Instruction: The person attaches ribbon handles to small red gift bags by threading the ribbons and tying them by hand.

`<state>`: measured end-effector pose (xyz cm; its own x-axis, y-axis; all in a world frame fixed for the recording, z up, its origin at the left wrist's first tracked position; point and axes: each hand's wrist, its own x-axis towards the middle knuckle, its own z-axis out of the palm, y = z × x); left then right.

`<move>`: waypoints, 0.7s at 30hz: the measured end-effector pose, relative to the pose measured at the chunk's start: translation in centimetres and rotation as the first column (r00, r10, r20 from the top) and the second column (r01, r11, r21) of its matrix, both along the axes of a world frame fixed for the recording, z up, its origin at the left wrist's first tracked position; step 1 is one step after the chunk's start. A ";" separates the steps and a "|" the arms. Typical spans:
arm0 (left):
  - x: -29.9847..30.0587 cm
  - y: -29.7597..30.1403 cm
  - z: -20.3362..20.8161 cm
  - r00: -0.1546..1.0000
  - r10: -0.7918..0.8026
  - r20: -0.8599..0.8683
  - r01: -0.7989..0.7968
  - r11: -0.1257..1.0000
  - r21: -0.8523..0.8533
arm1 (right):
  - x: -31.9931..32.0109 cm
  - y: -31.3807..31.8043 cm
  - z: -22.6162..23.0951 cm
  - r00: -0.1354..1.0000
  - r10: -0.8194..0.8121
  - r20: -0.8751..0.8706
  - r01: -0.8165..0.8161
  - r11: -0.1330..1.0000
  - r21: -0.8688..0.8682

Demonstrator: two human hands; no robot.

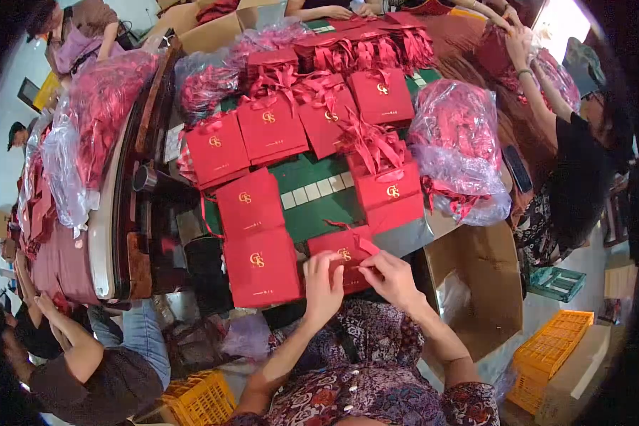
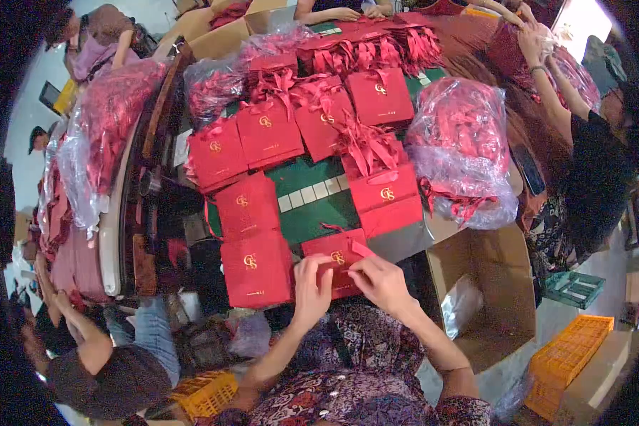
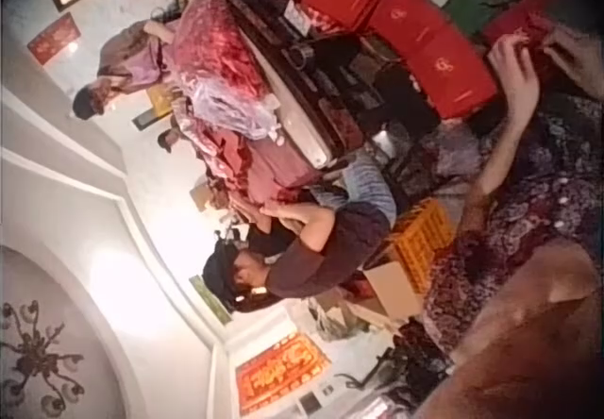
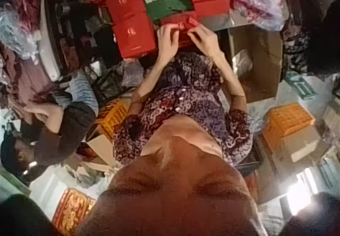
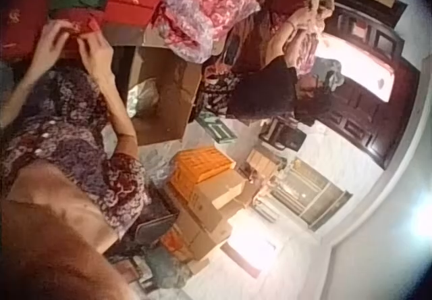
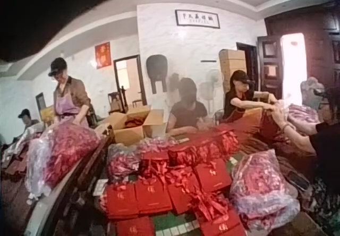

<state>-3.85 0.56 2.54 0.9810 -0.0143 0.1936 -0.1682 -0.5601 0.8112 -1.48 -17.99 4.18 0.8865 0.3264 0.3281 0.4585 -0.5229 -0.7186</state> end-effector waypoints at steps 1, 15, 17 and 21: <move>-0.2 -0.4 -0.1 0.999 0.049 -0.007 -0.048 0.996 0.076 | 0.0 -0.1 0.3 0.999 -0.027 -0.018 0.026 0.999 -0.028; 0.6 -1.0 -1.6 0.986 0.166 -0.018 -0.154 0.946 0.284 | 0.6 0.0 -2.5 0.987 -0.094 -0.131 0.085 0.994 -0.068; 0.7 -0.6 -2.3 0.991 0.089 -0.102 -0.056 0.956 0.290 | 0.7 0.2 -2.6 0.988 -0.107 -0.115 0.101 0.993 -0.061; 0.6 -0.7 -1.8 0.995 0.093 -0.035 -0.078 0.950 0.301 | 0.9 1.1 -3.0 0.994 -0.058 -0.091 0.055 0.998 -0.031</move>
<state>-3.26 -0.18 0.74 0.9892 0.0206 0.1454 -0.0733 -0.7888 0.6103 -0.53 -16.91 1.23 0.9296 0.2829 0.2363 0.3607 -0.5667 -0.7408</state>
